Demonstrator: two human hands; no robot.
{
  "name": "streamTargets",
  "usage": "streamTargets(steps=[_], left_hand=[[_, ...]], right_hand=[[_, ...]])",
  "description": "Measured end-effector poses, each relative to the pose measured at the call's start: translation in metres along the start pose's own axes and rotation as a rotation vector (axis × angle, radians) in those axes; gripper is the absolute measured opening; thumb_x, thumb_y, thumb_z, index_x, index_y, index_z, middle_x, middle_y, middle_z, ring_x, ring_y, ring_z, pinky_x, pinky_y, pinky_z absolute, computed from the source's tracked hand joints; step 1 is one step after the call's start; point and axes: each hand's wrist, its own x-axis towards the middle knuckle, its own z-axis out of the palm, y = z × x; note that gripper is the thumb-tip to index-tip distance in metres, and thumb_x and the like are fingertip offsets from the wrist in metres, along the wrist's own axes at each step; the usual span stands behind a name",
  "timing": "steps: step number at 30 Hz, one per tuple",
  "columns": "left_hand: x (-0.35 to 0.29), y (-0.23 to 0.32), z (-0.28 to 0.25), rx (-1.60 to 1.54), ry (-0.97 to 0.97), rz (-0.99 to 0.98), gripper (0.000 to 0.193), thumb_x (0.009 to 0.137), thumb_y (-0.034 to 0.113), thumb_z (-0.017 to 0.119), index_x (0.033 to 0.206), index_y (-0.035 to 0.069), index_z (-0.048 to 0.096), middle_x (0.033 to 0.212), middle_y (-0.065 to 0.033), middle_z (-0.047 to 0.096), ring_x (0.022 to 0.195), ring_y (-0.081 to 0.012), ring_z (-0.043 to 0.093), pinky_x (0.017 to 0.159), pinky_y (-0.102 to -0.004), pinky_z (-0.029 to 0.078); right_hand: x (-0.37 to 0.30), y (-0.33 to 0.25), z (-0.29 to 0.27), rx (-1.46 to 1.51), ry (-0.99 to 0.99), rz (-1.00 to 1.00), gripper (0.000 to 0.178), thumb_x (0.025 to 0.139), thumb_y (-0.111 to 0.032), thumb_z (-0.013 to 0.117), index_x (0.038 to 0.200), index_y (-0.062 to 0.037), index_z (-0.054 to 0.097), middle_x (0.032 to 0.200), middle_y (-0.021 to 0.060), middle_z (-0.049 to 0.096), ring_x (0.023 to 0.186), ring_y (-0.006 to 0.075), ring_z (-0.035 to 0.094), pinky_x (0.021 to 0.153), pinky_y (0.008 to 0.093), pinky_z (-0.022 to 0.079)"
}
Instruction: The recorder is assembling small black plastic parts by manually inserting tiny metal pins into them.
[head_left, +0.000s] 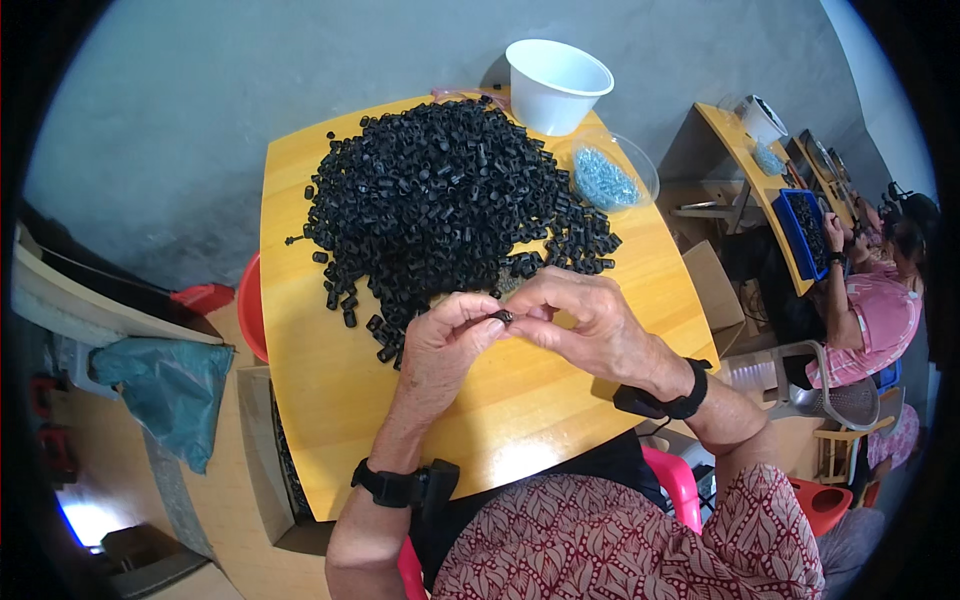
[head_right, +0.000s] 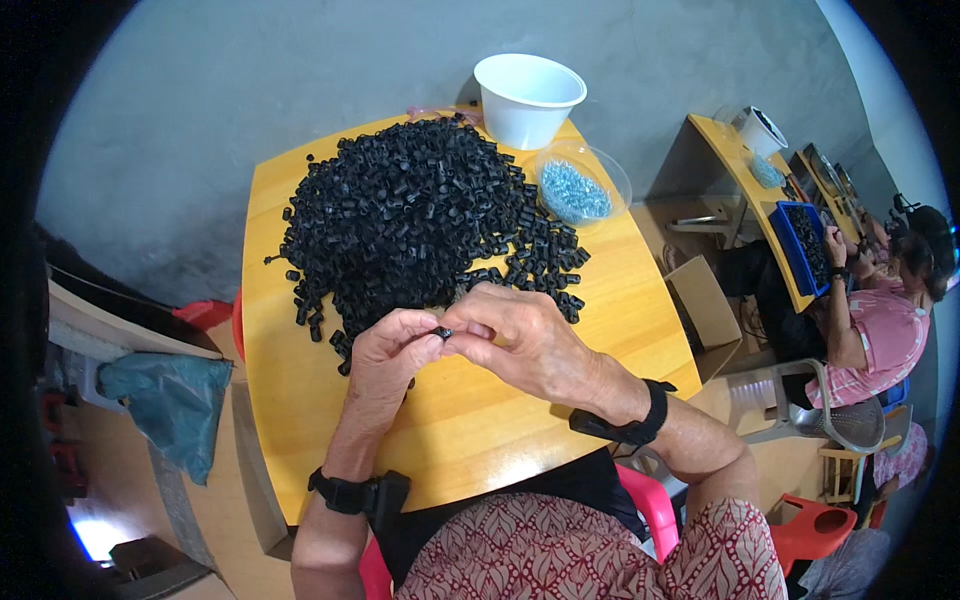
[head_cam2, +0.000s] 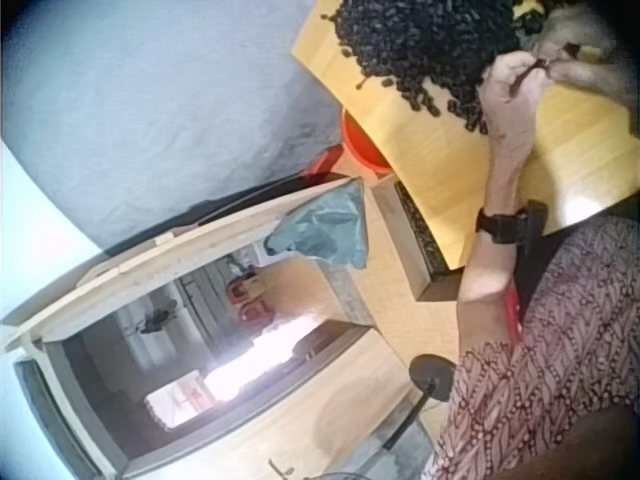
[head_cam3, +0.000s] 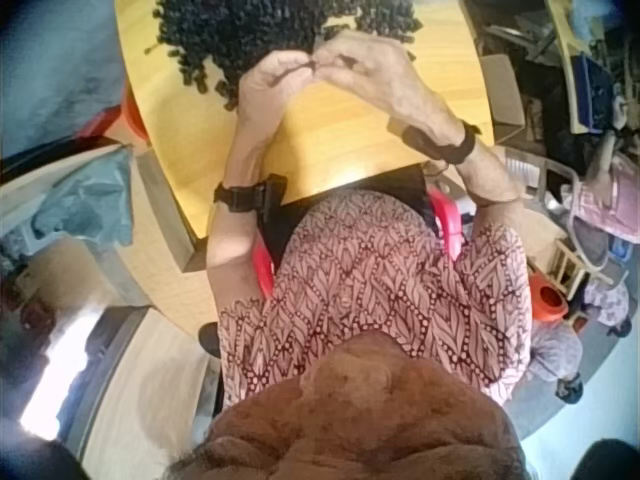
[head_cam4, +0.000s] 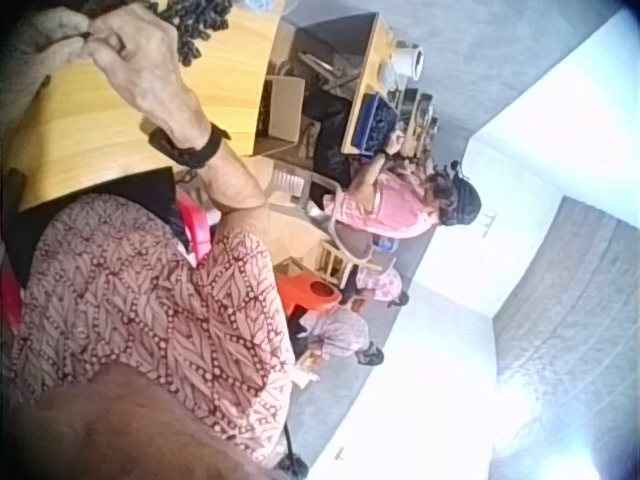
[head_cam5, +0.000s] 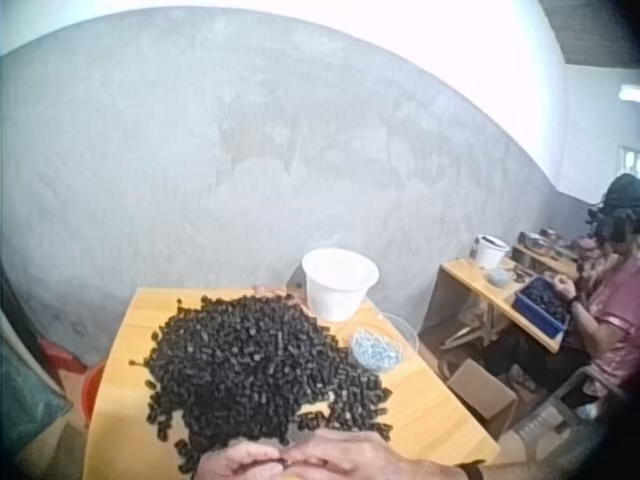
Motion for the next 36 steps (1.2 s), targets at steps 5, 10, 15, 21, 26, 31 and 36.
streamTargets(steps=[5, 10, 15, 21, 26, 31, 36], left_hand=[[0.000, 0.007, 0.007, -0.050, -0.007, -0.082, 0.016, 0.092, -0.002, 0.064, 0.108, 0.000, 0.065, 0.101, -0.0064, 0.069, 0.091, -0.0131, 0.067, 0.085, -0.0257, 0.053], [-0.002, 0.008, 0.005, -0.058, -0.001, -0.100, 0.016, 0.090, -0.004, 0.065, 0.106, -0.001, 0.067, 0.102, -0.0061, 0.068, 0.092, -0.0125, 0.066, 0.085, -0.0255, 0.053], [-0.003, 0.005, 0.004, -0.026, -0.012, -0.088, 0.016, 0.090, -0.004, 0.065, 0.106, -0.001, 0.066, 0.101, -0.0052, 0.068, 0.092, -0.0122, 0.066, 0.085, -0.0259, 0.053], [-0.001, 0.006, 0.006, -0.083, -0.019, -0.077, 0.015, 0.091, -0.004, 0.065, 0.105, -0.001, 0.066, 0.101, -0.0048, 0.068, 0.093, -0.0123, 0.065, 0.085, -0.0263, 0.052], [-0.002, 0.005, 0.002, -0.045, -0.005, -0.054, 0.014, 0.091, -0.003, 0.064, 0.105, -0.001, 0.066, 0.101, -0.0046, 0.067, 0.093, -0.0119, 0.065, 0.086, -0.0258, 0.052], [-0.001, 0.005, 0.005, -0.012, -0.028, -0.045, 0.014, 0.092, -0.003, 0.064, 0.105, 0.000, 0.066, 0.100, -0.0032, 0.067, 0.092, -0.0100, 0.063, 0.085, -0.0244, 0.051], [-0.002, 0.001, 0.005, 0.021, -0.054, 0.020, 0.015, 0.092, -0.003, 0.065, 0.107, 0.001, 0.065, 0.100, -0.0024, 0.066, 0.092, -0.0091, 0.062, 0.083, -0.0236, 0.050]], right_hand=[[-0.009, 0.008, 0.006, 0.051, 0.129, -0.122, 0.012, 0.086, 0.001, 0.068, 0.097, -0.0018, 0.067, 0.085, 0.0085, 0.065, 0.075, 0.0233, 0.067, 0.065, 0.0330, 0.053], [-0.010, 0.008, 0.013, -0.031, 0.157, -0.161, 0.011, 0.084, 0.003, 0.069, 0.094, -0.0022, 0.066, 0.085, 0.0080, 0.066, 0.076, 0.0226, 0.066, 0.065, 0.0324, 0.053], [-0.012, 0.009, 0.015, 0.043, 0.133, -0.004, 0.013, 0.081, 0.004, 0.070, 0.085, -0.0041, 0.061, 0.077, 0.0053, 0.062, 0.071, 0.0165, 0.063, 0.063, 0.0283, 0.051], [-0.016, 0.012, 0.027, 0.076, 0.279, -0.047, 0.016, 0.080, 0.005, 0.071, 0.089, -0.0032, 0.061, 0.079, 0.0054, 0.062, 0.070, 0.0157, 0.061, 0.063, 0.0279, 0.050], [-0.019, 0.009, 0.029, 0.047, 0.248, -0.072, 0.014, 0.082, 0.003, 0.070, 0.091, -0.0022, 0.060, 0.082, 0.0061, 0.062, 0.072, 0.0155, 0.061, 0.064, 0.0289, 0.050], [-0.022, 0.008, 0.025, 0.095, 0.241, -0.029, 0.011, 0.084, 0.002, 0.069, 0.090, -0.0022, 0.061, 0.082, 0.0064, 0.061, 0.073, 0.0157, 0.061, 0.066, 0.0292, 0.050], [-0.023, 0.008, 0.028, 0.146, 0.257, 0.031, 0.013, 0.082, 0.004, 0.070, 0.089, -0.0030, 0.061, 0.082, 0.0065, 0.062, 0.071, 0.0174, 0.062, 0.063, 0.0299, 0.050]])
